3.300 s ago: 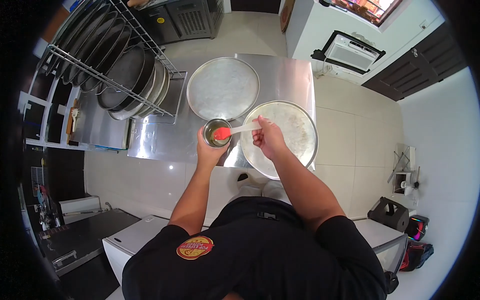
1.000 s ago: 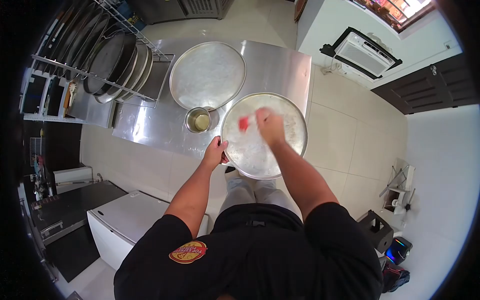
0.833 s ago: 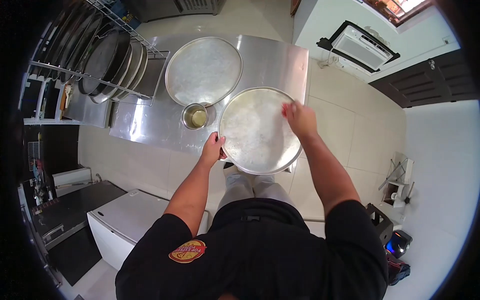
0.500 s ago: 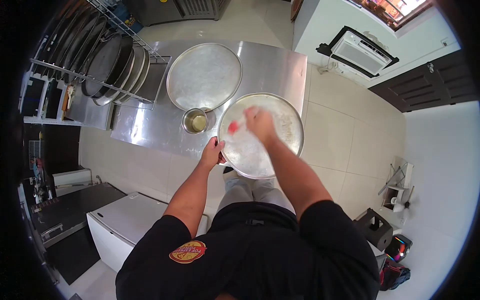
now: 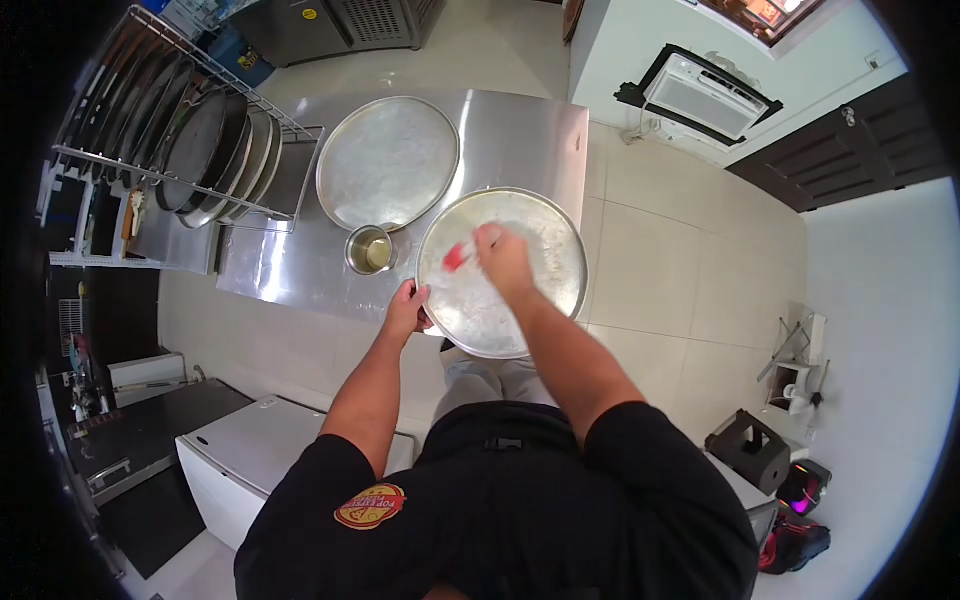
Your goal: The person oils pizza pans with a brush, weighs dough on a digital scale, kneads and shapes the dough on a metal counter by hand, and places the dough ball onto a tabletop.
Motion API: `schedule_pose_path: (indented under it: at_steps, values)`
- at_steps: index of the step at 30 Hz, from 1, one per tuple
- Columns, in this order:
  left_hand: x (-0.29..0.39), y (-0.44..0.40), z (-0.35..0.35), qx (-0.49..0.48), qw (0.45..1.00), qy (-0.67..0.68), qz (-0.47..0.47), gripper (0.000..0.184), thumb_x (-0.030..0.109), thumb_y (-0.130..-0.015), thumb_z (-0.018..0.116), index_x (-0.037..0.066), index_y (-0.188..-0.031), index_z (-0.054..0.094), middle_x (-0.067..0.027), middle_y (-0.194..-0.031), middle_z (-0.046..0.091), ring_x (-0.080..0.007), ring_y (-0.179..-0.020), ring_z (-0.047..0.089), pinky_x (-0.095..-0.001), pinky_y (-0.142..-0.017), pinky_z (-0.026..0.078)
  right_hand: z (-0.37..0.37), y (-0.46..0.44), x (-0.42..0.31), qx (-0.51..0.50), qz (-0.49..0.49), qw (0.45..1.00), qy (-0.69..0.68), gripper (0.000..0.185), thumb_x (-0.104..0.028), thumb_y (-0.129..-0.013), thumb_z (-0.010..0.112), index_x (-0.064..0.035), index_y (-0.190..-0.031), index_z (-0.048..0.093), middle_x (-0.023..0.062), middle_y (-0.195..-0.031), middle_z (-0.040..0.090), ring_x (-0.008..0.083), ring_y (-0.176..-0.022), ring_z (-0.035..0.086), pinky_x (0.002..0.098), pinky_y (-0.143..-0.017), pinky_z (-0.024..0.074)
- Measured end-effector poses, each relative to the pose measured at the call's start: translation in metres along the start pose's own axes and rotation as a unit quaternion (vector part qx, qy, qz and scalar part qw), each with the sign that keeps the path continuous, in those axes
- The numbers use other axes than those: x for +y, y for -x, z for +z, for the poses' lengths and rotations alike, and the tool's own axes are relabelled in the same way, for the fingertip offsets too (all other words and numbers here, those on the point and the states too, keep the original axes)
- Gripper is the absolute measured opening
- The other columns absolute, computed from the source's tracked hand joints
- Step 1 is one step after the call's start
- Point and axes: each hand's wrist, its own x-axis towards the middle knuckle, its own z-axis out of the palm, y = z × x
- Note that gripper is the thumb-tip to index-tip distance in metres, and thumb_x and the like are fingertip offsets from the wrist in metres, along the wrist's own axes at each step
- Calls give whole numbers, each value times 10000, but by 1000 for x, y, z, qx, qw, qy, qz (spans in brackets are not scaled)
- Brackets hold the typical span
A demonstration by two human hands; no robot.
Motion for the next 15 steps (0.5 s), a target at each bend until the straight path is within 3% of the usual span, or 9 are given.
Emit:
schedule_pose_path:
  at_steps: [2, 3, 6, 8, 10, 11, 13, 15]
  values:
    - [-1, 1, -5, 10, 1000, -9, -18, 253, 289, -1088, 574, 70, -1215, 554, -64, -756, 672, -153, -481, 630, -296, -430, 532, -39, -23, -7, 117, -106, 959, 237, 270, -305, -1023, 674, -43, -1026, 738, 203, -724, 711, 352, -543, 674, 452, -549, 537]
    - [-4, 0, -8, 5, 1000, -5, -15, 256, 292, -1088, 575, 73, -1219, 556, -62, -755, 670, -153, -480, 628, -297, -429, 531, -59, -14, -8, 116, -103, 959, 236, 270, -305, -1023, 674, -43, -1026, 738, 203, -724, 711, 352, -543, 674, 452, -549, 537]
    - [-13, -8, -2, 4, 1000, 18, 4, 261, 298, -1087, 578, 79, -1226, 560, -58, -751, 668, -153, -477, 624, -298, -426, 530, -89, 16, -13, 91, -109, 942, 303, 218, -267, -1018, 666, -67, -1012, 753, 207, -761, 721, 361, -605, 701, 463, -585, 546]
    - [-14, -9, -4, 4, 1000, 3, 7, 259, 298, -1084, 579, 81, -1225, 569, -57, -749, 666, -151, -475, 617, -302, -422, 527, -61, 34, 18, -61, -266, 942, 197, 199, -261, -1005, 665, -84, -1010, 755, 242, -777, 701, 398, -683, 710, 478, -634, 549]
    - [-11, -6, -4, 17, 1000, -4, 14, 259, 298, -1083, 580, 81, -1225, 574, -56, -748, 665, -150, -474, 614, -304, -420, 525, -17, 47, -16, -102, -192, 959, 183, 200, -256, -1000, 661, -81, -1020, 756, 259, -796, 691, 435, -746, 707, 487, -680, 559]
    - [-12, -4, -3, 31, 999, -13, 16, 258, 297, -1080, 584, 82, -1222, 578, -56, -747, 664, -150, -474, 611, -305, -419, 523, -7, 31, -12, -110, -202, 957, 178, 200, -256, -1000, 661, -81, -1020, 756, 259, -796, 691, 435, -746, 707, 487, -680, 559]
    - [-13, 0, 1, 51, 998, -29, 14, 256, 296, -1074, 592, 84, -1216, 588, -57, -746, 663, -150, -473, 605, -307, -417, 520, 12, -20, 8, -4, -218, 964, 155, 206, -265, -997, 665, -84, -1033, 757, 278, -815, 682, 476, -758, 685, 508, -689, 551]
    - [-12, 2, 1, 62, 998, -31, 9, 262, 299, -1071, 594, 82, -1217, 592, -60, -753, 666, -151, -474, 606, -308, -418, 521, -29, -47, -16, 52, -146, 958, 241, 271, -301, -1018, 598, -61, -992, 722, 265, -849, 700, 486, -827, 682, 559, -748, 558]
